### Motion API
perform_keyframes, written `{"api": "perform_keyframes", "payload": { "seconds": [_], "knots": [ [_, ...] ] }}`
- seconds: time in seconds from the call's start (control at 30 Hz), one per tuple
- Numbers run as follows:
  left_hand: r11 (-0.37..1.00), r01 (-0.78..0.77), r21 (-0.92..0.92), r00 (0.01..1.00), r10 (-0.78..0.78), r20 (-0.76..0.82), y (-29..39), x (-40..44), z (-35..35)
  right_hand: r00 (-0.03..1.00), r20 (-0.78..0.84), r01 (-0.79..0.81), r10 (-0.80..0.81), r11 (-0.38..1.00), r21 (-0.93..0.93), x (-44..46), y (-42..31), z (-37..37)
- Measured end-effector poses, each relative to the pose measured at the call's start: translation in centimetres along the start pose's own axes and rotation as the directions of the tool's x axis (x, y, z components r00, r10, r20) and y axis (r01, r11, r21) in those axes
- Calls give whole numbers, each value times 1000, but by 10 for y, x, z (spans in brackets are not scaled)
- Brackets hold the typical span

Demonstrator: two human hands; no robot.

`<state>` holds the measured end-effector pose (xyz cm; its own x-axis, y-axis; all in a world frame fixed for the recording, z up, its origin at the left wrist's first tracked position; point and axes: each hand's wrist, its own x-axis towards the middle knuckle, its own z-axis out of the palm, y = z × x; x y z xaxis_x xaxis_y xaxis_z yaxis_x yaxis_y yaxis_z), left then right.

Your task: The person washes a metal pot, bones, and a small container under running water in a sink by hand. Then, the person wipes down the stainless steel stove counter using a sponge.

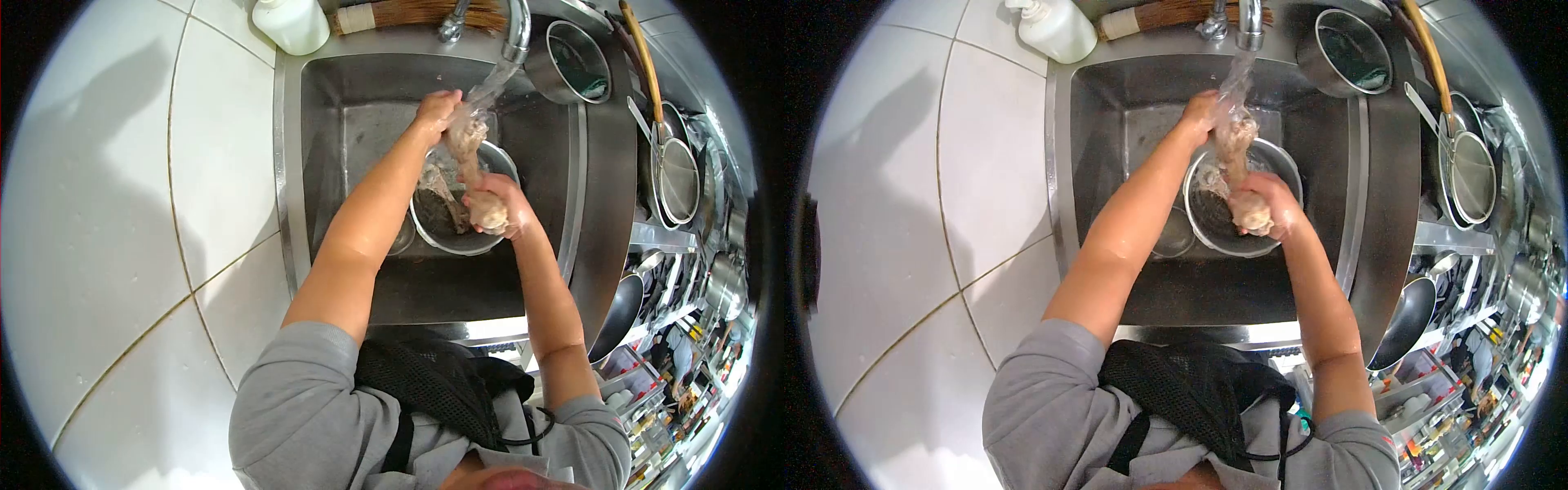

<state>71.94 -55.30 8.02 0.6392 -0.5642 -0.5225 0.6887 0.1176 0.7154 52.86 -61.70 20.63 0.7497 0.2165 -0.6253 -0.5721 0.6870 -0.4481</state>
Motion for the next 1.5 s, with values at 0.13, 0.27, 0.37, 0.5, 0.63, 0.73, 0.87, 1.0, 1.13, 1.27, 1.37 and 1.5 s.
{"api": "perform_keyframes", "payload": {
  "seconds": [0.13,0.27,0.37,0.5,0.63,0.73,0.87,1.0,1.13,1.27,1.37,1.5],
  "knots": [
    [992,-115,49,986,108,124,-12,-4,0,924,-353,10,-149,930,-368,7,9,3],
    [472,-457,754,885,325,333,14,-29,21,891,-373,-172,-260,567,-805,4,7,10],
    [91,-259,962,965,65,253,24,-39,36,878,-356,-222,-319,387,-895,-1,11,26],
    [-331,-359,873,846,280,454,29,-57,42,862,-314,-223,-398,260,-940,-2,3,36],
    [685,-450,574,859,508,67,11,-6,3,807,-334,-207,-487,297,-932,-8,1,33],
    [849,231,-476,965,-138,222,21,-52,12,767,-318,-184,-557,283,-941,-2,8,27],
    [976,71,-208,991,-45,127,-6,-86,25,807,-322,-47,-495,489,-871,22,10,11],
    [985,-152,-79,988,151,-10,-11,-102,28,783,-300,-4,-544,479,-878,24,12,22],
    [996,-89,-5,994,89,-56,-16,-98,21,785,-367,-194,-499,364,-911,27,15,32],
    [997,-2,-82,998,6,55,-17,-91,0,816,-182,1,-549,317,-948,30,19,15],
    [906,66,-419,955,65,291,-1,-107,-8,875,-44,177,-482,403,-898,25,10,-1],
    [940,71,-335,948,41,316,7,-90,-24,936,-51,238,-348,733,-637,21,-9,-6]
  ]
}}
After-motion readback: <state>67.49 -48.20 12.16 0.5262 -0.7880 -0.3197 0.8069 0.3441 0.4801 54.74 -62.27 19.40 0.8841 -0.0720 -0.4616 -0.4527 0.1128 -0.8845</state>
